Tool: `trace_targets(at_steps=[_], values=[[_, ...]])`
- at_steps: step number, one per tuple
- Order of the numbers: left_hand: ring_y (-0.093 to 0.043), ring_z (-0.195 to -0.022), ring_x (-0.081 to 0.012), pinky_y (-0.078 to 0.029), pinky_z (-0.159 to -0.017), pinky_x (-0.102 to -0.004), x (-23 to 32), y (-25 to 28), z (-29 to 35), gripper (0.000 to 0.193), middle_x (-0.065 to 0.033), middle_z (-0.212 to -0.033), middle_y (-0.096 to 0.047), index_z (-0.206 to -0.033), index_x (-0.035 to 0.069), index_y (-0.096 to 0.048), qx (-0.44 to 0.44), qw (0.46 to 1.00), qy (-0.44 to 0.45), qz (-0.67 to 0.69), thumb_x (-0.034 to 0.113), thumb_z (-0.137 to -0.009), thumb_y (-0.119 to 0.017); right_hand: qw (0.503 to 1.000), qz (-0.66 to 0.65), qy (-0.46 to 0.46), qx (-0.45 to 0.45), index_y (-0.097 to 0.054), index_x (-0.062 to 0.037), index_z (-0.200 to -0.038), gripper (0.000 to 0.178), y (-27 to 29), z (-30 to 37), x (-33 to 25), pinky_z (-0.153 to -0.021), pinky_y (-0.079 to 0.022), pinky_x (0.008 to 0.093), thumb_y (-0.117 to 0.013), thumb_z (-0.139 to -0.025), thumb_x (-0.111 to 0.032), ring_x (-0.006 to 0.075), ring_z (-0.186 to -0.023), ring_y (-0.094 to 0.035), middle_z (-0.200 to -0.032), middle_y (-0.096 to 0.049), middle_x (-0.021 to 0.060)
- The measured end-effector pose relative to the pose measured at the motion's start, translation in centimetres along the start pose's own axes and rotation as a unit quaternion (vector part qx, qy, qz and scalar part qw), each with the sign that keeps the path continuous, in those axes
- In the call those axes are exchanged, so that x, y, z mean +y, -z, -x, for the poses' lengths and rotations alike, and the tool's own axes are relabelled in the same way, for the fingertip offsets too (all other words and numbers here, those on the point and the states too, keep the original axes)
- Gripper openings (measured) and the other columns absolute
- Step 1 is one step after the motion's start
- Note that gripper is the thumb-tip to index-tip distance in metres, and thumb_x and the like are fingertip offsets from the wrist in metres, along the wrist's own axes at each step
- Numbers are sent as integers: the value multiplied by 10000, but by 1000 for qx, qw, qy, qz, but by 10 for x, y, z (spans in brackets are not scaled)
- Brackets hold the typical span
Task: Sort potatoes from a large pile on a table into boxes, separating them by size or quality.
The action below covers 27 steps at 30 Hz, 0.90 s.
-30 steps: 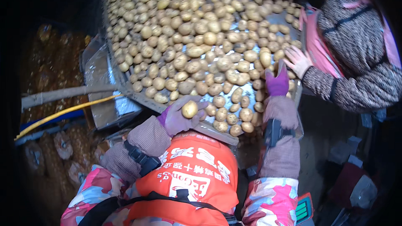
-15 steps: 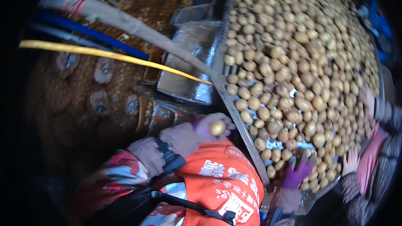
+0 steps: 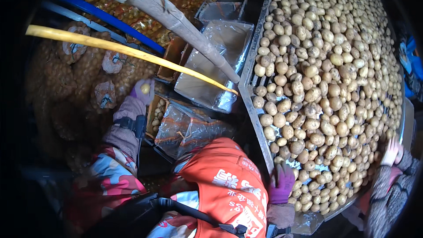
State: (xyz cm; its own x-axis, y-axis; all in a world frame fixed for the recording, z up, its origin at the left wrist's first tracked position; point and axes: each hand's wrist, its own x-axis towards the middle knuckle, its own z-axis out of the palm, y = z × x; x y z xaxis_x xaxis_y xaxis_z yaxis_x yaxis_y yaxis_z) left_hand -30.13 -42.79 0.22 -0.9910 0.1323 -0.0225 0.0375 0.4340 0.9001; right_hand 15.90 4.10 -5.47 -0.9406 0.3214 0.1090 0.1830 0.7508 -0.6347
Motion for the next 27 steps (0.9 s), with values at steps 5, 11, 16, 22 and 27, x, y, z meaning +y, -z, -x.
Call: trace_targets(at_steps=[5, 11, 16, 22, 27], values=[[-613, -896, -266, -527, -739, -349, -71, 65, 50, 239, -162, -1010, -642, -1030, 42, -576, -82, 855, -58, -510, 254, -919, -555, 996, 48, -36, 65, -616, -56, -1187, 459, 27, -25, -44, -974, -417, 492, -651, -730, -35, 398, -1138, -527, -1231, -564, 211], [-591, -810, -232, -516, -686, -350, -90, 44, 0, 337, -148, -1053, -646, -1152, 54, -535, -122, 948, 261, 133, 329, -962, -498, 988, 44, -77, 129, -592, -82, -1118, 385, -2, 18, 0, -875, -437, 467, -648, -744, -158, 355, -1034, -554, -1114, -585, 161], [-590, -802, -197, -505, -686, -299, 64, -141, 51, 393, -133, -1084, -621, -1213, 32, -504, -330, 800, 480, 145, 339, -967, -495, 967, 113, -193, 125, -609, -69, -1049, 345, 48, 68, -8, -776, -450, 435, -636, -707, -102, 324, -875, -582, -944, -620, 119], [-614, -858, -133, -522, -741, -249, 139, -264, 127, 346, -126, -1142, -618, -1282, 10, -444, -603, 725, 332, 8, 107, -954, -499, 869, 269, -356, 214, -600, -80, -900, 111, 54, 153, 42, -685, -444, 464, -598, -807, -140, 321, -756, -575, -776, -584, 144], [-648, -778, -164, -530, -702, -267, 157, -340, 175, 460, -116, -1049, -666, -1263, 10, -494, -646, 675, 356, -16, 389, -1011, -422, 835, 155, -354, 391, -647, -75, -1047, 253, 123, 121, 117, -840, -492, 448, -618, -824, -191, 331, -922, -609, -964, -644, 153]])
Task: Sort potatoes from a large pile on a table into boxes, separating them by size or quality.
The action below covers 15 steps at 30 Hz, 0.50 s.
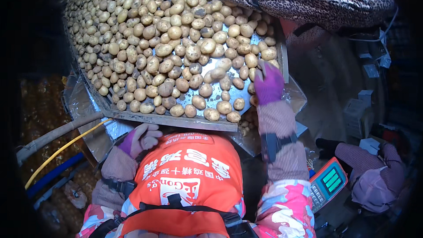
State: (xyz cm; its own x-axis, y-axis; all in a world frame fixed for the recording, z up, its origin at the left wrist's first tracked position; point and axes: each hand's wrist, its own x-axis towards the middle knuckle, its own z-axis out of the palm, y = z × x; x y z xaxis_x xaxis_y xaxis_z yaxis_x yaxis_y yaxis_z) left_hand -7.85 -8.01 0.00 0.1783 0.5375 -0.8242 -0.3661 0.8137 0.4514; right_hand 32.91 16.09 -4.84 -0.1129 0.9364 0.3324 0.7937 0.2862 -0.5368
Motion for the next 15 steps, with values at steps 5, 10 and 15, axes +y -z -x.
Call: trace_targets(at_steps=[5, 10, 15], values=[[-645, -768, -144, -521, -672, -243, 25, -44, -43, 489, -104, -1050, -667, -1256, 17, -510, 6, 1000, -19, -24, 426, -997, -437, 959, 159, 76, -220, -575, -111, -1234, 467, -67, 6, -53, -985, -383, 515, -602, -793, -262, 376, -1201, -467, -1270, -532, 165], [-642, -719, -146, -514, -584, -230, 33, -44, -75, 589, -104, -1052, -665, -1244, 13, -514, 130, 990, -42, -19, 524, -956, -461, 970, 92, 180, -136, -595, -122, -1185, 436, -13, 87, -19, -981, -322, 543, -629, -777, -273, 365, -1239, -426, -1330, -490, 118], [-652, -675, -170, -525, -537, -261, 28, -29, -88, 599, -121, -1028, -672, -1227, 17, -515, 127, 990, -39, 39, 546, -952, -450, 964, 125, 27, -234, -626, -81, -1066, 338, 49, 81, -46, -918, -358, 510, -640, -755, -212, 343, -1108, -482, -1126, -564, 132]])
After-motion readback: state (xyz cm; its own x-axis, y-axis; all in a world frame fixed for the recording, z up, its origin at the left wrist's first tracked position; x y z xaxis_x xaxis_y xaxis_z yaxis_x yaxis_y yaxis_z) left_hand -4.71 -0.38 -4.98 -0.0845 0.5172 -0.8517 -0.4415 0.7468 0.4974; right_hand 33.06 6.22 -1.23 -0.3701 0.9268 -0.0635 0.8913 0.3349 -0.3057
